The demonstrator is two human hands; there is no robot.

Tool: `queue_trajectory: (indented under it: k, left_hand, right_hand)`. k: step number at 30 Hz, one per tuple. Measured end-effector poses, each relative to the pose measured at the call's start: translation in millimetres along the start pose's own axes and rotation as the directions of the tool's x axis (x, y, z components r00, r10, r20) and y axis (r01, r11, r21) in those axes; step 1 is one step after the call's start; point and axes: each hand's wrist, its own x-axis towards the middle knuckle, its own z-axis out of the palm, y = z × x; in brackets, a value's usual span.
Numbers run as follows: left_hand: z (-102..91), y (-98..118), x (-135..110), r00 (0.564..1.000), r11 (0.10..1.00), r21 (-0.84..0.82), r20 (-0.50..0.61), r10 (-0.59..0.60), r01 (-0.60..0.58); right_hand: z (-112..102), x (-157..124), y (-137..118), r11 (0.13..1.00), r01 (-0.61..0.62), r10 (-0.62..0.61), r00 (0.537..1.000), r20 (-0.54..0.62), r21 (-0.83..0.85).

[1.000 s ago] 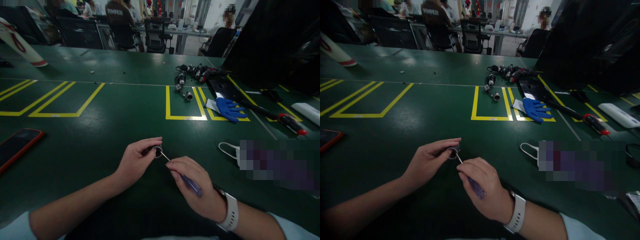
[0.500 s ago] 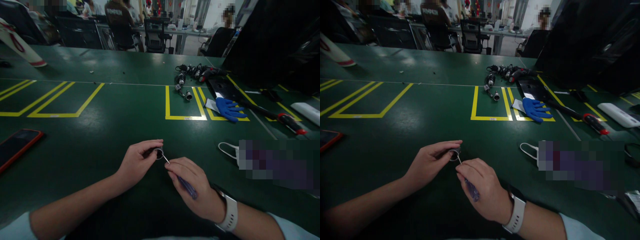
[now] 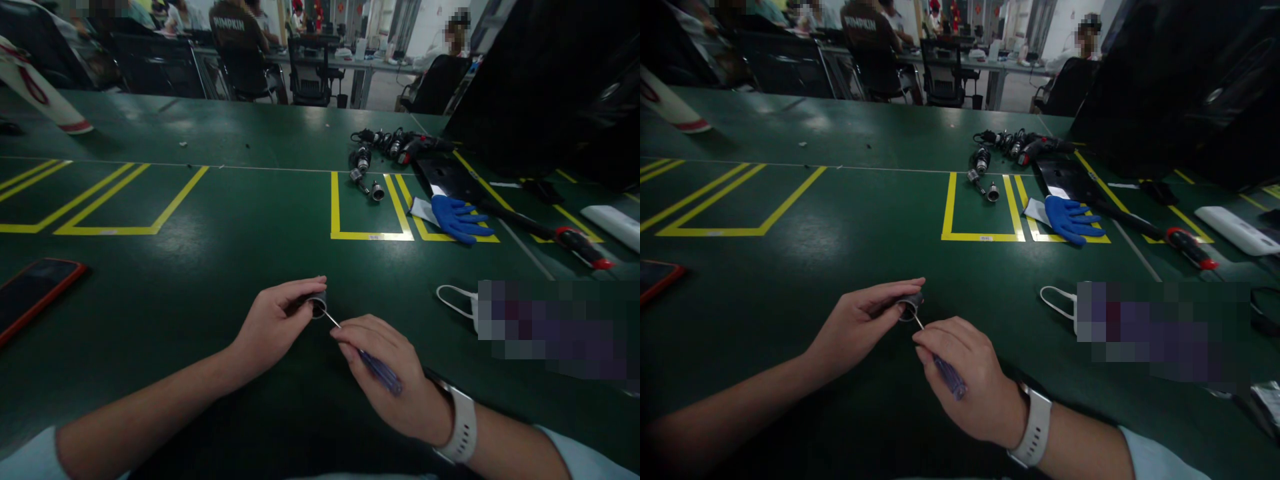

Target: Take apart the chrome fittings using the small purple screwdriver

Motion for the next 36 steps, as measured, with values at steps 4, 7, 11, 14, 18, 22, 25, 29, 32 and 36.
queue_trajectory:
  k: [4, 7, 11, 14, 18, 22, 25, 29, 32, 36]
  left_hand:
    - [0.4, 0.4, 1.1, 1.000, 1.000, -0.019, 0.000, -0.018, 0.018]
    - [0.3, 0.5, 1.5, 0.999, 0.997, -0.057, 0.003, -0.045, 0.045]
    - [0.2, 1.2, 0.7, 0.997, 0.994, -0.086, 0.014, -0.072, 0.073]
    - [0.6, 2.0, 0.5, 0.996, 0.991, -0.100, 0.011, -0.088, 0.089]
    - [1.0, 2.2, 0.7, 0.997, 0.991, -0.111, 0.010, -0.080, 0.080]
    - [0.1, 1.3, 0.3, 0.998, 0.993, -0.094, 0.011, -0.066, 0.067]
    - [-0.2, 0.7, 0.4, 0.998, 0.994, -0.090, 0.020, -0.067, 0.068]
    - [0.4, 2.1, 1.0, 0.997, 0.992, -0.099, 0.028, -0.074, 0.077]
    - [0.9, 4.1, 1.1, 0.997, 0.993, -0.092, 0.026, -0.076, 0.078]
    - [1.2, 4.7, 1.0, 0.997, 0.994, -0.071, 0.018, -0.079, 0.080]
  right_hand:
    - [1.0, 0.1, 0.2, 0.998, -0.061, 0.061, 0.998, -0.001, 0.034]
    - [1.7, 1.0, -0.2, 0.989, -0.117, 0.119, 0.993, -0.023, 0.086]
    - [0.7, 3.3, -1.2, 0.981, -0.149, 0.154, 0.987, -0.038, 0.127]
    - [-0.9, 4.1, -1.7, 0.979, -0.153, 0.160, 0.986, -0.046, 0.138]
    - [-1.8, 3.8, -2.1, 0.980, -0.148, 0.155, 0.987, -0.045, 0.135]
    - [-1.6, 3.7, -3.1, 0.983, -0.139, 0.145, 0.988, -0.050, 0.122]
    - [-1.8, 4.0, -3.8, 0.987, -0.118, 0.124, 0.991, -0.053, 0.110]
    - [-2.0, 4.4, -3.3, 0.992, -0.086, 0.091, 0.995, -0.051, 0.095]
    - [-1.4, 4.3, -2.4, 0.995, -0.068, 0.071, 0.997, -0.036, 0.074]
    - [0.3, 3.3, -1.4, 0.999, -0.044, 0.044, 0.999, -0.010, 0.032]
